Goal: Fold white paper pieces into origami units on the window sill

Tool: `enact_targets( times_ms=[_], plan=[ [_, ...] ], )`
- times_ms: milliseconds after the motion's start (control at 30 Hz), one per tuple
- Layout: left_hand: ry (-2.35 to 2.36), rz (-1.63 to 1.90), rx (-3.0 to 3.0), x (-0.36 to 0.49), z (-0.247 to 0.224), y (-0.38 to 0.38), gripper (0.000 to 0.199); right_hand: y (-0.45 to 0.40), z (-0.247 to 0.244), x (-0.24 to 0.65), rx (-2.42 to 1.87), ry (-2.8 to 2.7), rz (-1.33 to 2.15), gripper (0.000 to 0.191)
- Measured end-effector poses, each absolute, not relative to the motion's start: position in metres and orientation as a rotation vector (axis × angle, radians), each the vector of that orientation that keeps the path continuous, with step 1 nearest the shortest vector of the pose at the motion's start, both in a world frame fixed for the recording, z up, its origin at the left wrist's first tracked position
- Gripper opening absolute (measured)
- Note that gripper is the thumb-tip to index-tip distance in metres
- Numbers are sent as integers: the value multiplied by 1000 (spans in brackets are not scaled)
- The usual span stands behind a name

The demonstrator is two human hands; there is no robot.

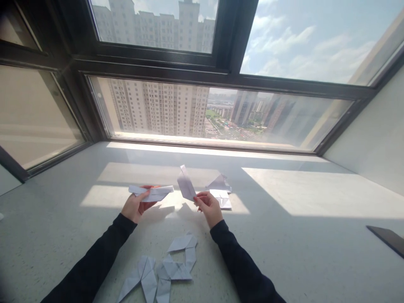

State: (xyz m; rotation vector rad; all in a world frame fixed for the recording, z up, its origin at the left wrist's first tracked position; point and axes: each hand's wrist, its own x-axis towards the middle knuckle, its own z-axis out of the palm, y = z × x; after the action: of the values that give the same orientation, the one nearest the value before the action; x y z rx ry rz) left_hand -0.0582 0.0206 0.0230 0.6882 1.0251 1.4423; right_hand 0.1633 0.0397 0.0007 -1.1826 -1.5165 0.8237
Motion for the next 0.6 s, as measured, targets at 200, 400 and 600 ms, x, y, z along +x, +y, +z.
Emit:
enact_targets(
  times_ms=[200, 400, 600],
  plan=[
    [912, 1010, 791, -37, 15, 5, 31, 20, 2, 168, -1020, -1575, 935, 19],
    [760, 802, 945, -35, 10, -3, 43, 15, 4, 164, -1083, -1743, 728, 18],
    [773, 844, 902, -38, 9, 2, 34, 11, 5, 160, -1069, -1837, 703, 16]
  ],
)
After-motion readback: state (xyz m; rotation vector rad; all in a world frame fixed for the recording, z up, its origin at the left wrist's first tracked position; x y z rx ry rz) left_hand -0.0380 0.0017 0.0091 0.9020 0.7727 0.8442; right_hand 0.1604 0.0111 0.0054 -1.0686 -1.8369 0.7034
